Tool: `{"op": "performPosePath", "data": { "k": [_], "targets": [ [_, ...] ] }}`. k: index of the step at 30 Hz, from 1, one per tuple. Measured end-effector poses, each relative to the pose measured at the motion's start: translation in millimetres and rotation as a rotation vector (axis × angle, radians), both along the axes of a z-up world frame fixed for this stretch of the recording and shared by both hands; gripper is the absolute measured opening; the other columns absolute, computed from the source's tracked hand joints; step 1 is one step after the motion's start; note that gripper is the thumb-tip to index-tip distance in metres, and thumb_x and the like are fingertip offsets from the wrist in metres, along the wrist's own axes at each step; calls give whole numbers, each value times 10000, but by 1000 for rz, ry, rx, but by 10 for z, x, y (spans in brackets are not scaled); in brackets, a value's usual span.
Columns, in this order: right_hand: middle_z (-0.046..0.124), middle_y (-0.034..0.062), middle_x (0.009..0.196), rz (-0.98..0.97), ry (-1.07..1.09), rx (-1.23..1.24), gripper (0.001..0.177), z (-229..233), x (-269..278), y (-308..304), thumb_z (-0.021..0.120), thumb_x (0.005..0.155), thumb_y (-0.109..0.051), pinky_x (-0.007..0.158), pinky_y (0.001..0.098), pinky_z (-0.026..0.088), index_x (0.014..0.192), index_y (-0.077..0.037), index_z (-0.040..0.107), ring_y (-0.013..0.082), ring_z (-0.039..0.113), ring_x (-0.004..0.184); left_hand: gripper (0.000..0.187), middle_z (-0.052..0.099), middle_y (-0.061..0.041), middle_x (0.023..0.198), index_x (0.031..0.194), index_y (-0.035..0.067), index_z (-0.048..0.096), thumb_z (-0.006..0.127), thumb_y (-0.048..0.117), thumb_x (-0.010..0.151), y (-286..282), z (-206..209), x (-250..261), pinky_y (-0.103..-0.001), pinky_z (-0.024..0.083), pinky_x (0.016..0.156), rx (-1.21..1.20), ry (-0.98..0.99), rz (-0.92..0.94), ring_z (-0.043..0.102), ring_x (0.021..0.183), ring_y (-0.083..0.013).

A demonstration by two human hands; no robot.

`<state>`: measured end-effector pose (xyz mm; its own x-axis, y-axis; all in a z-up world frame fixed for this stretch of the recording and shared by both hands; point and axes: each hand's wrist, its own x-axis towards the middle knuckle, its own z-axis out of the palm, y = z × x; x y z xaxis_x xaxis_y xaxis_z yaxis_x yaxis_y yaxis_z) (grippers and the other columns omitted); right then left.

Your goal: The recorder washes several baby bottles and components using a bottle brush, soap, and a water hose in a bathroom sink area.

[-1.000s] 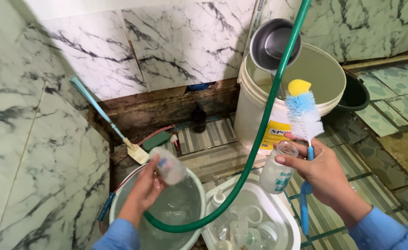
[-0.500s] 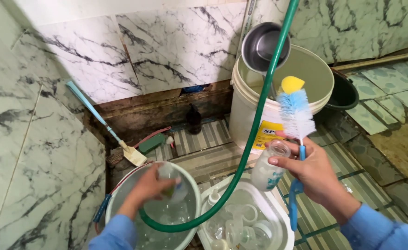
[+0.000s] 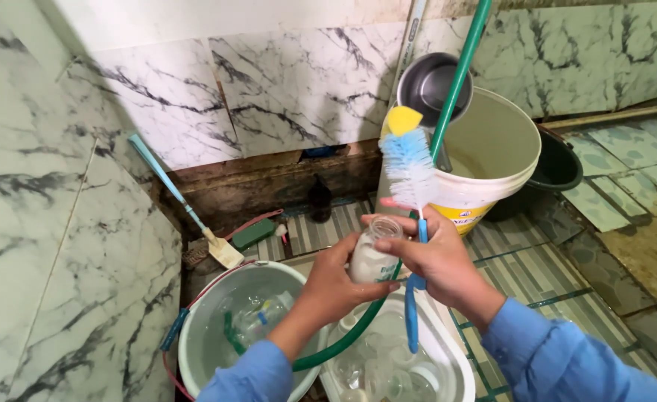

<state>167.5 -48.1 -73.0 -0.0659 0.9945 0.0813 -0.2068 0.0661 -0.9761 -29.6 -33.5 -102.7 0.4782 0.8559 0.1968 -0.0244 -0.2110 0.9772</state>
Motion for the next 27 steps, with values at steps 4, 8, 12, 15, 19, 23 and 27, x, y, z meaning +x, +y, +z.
{"op": "performPosePath", "data": {
  "k": [4, 8, 12, 15, 19, 23, 27],
  "targets": [
    [755, 201, 1149, -19, -88, -152, 381, 149, 429, 60, 561, 1019, -223, 408, 218, 300, 1331, -25, 654, 53, 466, 546, 682, 805, -100, 1092, 1257, 112, 681, 909, 334, 654, 69, -61, -127, -297, 599, 881, 91, 238, 126, 765, 972, -176],
    [620, 171, 923, 10, -777, 159, 368, 587, 752, -50, 534, 1090, -356, 593, 315, 444, 1244, -85, 730, 126, 582, 705, 609, 759, -110, 1052, 1176, 99, 661, 860, 227, 614, 231, -178, -325, -366, 568, 864, 274, 286, 425, 732, 965, -256],
    [795, 35, 830, -105, -1579, 117, 312, 1188, 499, -356, 674, 899, -477, 663, 402, 571, 1145, -329, 796, 248, 743, 786, 611, 699, -138, 1043, 1156, 80, 649, 805, 152, 569, 257, -203, -438, -431, 538, 881, 412, 279, 528, 673, 982, -363],
    [776, 28, 822, -68, -1667, 282, 243, 1207, 396, -402, 696, 863, -458, 593, 433, 552, 1037, -323, 800, 288, 727, 723, 606, 687, -144, 1031, 1150, 78, 655, 812, 140, 569, 228, -164, -466, -425, 533, 880, 482, 341, 483, 661, 995, -369],
    [749, 40, 743, -36, -1783, 323, 239, 1237, 220, -428, 691, 873, -449, 549, 458, 529, 1054, -347, 809, 298, 711, 652, 603, 688, -152, 1045, 1143, 76, 671, 815, 106, 558, 147, -98, -544, -428, 531, 901, 555, 363, 461, 647, 1000, -385],
    [717, 26, 703, 0, -1879, 541, 237, 1188, 72, -405, 640, 881, -424, 444, 459, 477, 963, -264, 795, 300, 665, 524, 638, 687, -149, 1094, 1178, 74, 669, 814, 84, 556, 116, -176, -614, -422, 535, 915, 533, 393, 392, 655, 1045, -370],
    [647, 28, 626, 45, -1906, 662, 244, 1115, -63, -352, 612, 901, -423, 425, 465, 461, 887, -213, 737, 289, 643, 497, 684, 696, -151, 1162, 1195, 61, 660, 849, 105, 539, 151, -359, -722, -435, 515, 945, 469, 442, 356, 646, 1105, -377]
  ]
}}
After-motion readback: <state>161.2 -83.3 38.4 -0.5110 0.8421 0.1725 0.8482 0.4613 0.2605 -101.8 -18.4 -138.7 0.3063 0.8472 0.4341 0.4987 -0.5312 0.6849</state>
